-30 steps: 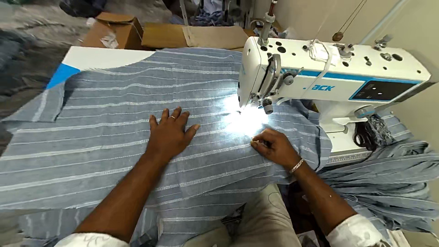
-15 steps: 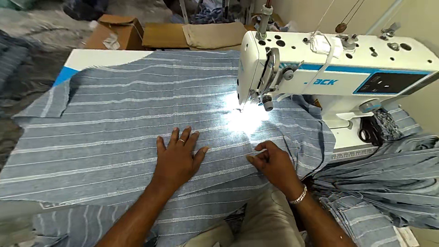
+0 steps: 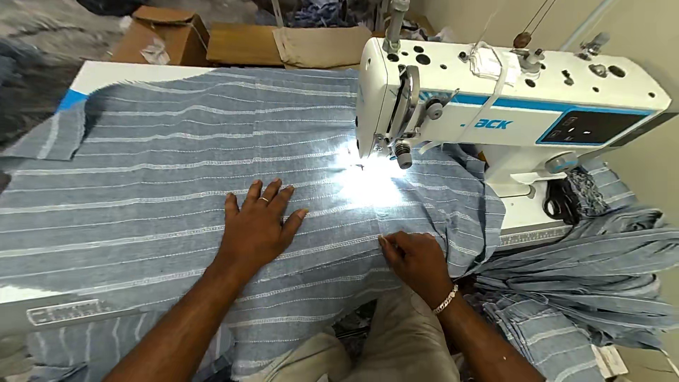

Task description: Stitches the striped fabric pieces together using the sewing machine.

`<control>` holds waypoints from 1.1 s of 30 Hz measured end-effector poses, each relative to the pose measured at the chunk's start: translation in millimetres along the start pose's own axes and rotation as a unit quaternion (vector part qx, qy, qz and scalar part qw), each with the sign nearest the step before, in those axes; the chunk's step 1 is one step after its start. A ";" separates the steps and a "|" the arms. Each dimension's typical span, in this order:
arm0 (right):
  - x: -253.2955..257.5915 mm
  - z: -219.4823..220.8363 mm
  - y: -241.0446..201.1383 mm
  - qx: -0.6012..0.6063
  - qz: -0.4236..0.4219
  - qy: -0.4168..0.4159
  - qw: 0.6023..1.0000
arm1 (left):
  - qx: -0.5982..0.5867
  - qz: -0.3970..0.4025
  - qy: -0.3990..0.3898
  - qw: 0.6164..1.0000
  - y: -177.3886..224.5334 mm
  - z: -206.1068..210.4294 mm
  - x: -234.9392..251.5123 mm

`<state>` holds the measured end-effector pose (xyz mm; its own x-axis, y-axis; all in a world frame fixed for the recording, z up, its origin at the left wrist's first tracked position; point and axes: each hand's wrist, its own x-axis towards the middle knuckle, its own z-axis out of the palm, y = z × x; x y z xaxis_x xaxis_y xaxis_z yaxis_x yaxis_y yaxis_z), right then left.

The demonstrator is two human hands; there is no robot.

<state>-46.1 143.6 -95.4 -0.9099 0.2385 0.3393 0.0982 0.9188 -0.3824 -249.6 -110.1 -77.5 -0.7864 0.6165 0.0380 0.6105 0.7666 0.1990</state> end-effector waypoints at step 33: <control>143.1 3.4 39.8 0.025 -0.161 -0.116 0.980 | -0.090 0.171 -0.048 0.980 84.3 -2.8 95.8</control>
<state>-173.8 213.3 -65.0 -0.9581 -0.1440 0.2477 -0.2235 0.9165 -0.3318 -273.8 13.1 -54.4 -0.5209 0.8526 0.0419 0.8036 0.4733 0.3609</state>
